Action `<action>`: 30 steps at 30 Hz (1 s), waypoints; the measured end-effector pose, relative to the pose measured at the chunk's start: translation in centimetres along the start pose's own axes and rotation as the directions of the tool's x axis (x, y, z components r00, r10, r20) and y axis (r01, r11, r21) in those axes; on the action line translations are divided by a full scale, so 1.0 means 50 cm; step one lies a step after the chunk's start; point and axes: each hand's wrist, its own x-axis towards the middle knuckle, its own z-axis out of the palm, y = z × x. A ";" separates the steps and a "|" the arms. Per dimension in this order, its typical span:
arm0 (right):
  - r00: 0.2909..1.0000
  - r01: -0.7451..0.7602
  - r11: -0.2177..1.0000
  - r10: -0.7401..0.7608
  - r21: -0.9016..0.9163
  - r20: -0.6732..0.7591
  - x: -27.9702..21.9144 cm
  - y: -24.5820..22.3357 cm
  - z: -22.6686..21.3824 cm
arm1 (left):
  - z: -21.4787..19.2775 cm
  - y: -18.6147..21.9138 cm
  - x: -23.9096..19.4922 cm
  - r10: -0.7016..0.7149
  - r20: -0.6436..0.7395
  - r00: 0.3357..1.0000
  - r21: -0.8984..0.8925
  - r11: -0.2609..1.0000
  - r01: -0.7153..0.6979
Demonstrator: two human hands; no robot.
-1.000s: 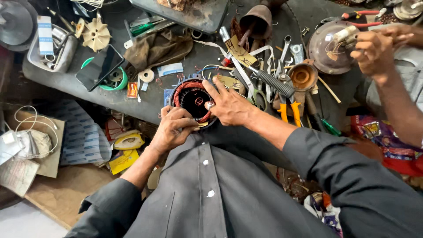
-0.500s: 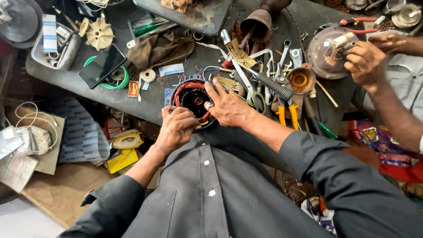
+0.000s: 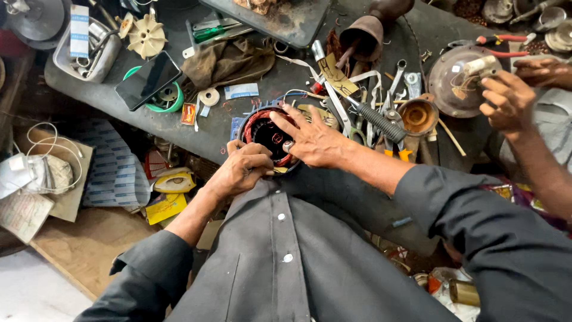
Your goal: The person inserts a cardboard insulator into the slots of a motor stator, then uses scissors to trim the excess material. They continue to adjust and press the insulator into place within the stator windings.
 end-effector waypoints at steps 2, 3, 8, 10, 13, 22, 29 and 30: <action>1.000 0.001 0.998 -0.001 0.064 0.007 0.009 -0.004 -0.005 | -0.004 -0.001 -0.002 -0.020 -0.009 1.000 -0.031 0.999 0.020; 1.000 0.003 0.995 -0.002 0.099 -0.008 0.014 -0.005 -0.007 | -0.006 -0.002 -0.004 -0.012 -0.022 1.000 -0.040 0.999 0.011; 0.996 0.011 0.984 0.004 0.175 -0.089 0.034 0.010 -0.023 | 0.001 -0.011 -0.004 0.022 -0.084 0.996 -0.069 0.997 -0.027; 1.000 0.019 0.983 -0.016 0.183 -0.018 0.047 0.020 -0.025 | 0.003 -0.016 -0.003 0.023 -0.077 0.997 -0.091 0.995 -0.030; 0.973 0.165 0.951 -0.113 0.263 -0.202 0.066 0.040 -0.029 | 0.007 -0.018 -0.007 0.005 -0.067 0.998 -0.115 0.993 -0.013; 0.976 0.198 0.967 -0.179 0.163 -0.124 0.086 0.063 -0.041 | 0.011 -0.020 -0.012 0.027 -0.126 0.992 -0.106 0.994 -0.040; 0.974 0.207 0.974 -0.197 0.092 -0.107 0.089 0.062 -0.047 | 0.008 0.003 -0.018 0.114 -0.185 0.976 0.020 0.993 -0.112; 0.976 0.203 0.973 -0.192 0.106 -0.107 0.087 0.062 -0.048 | 0.010 0.006 -0.017 0.124 -0.198 0.972 0.032 0.992 -0.120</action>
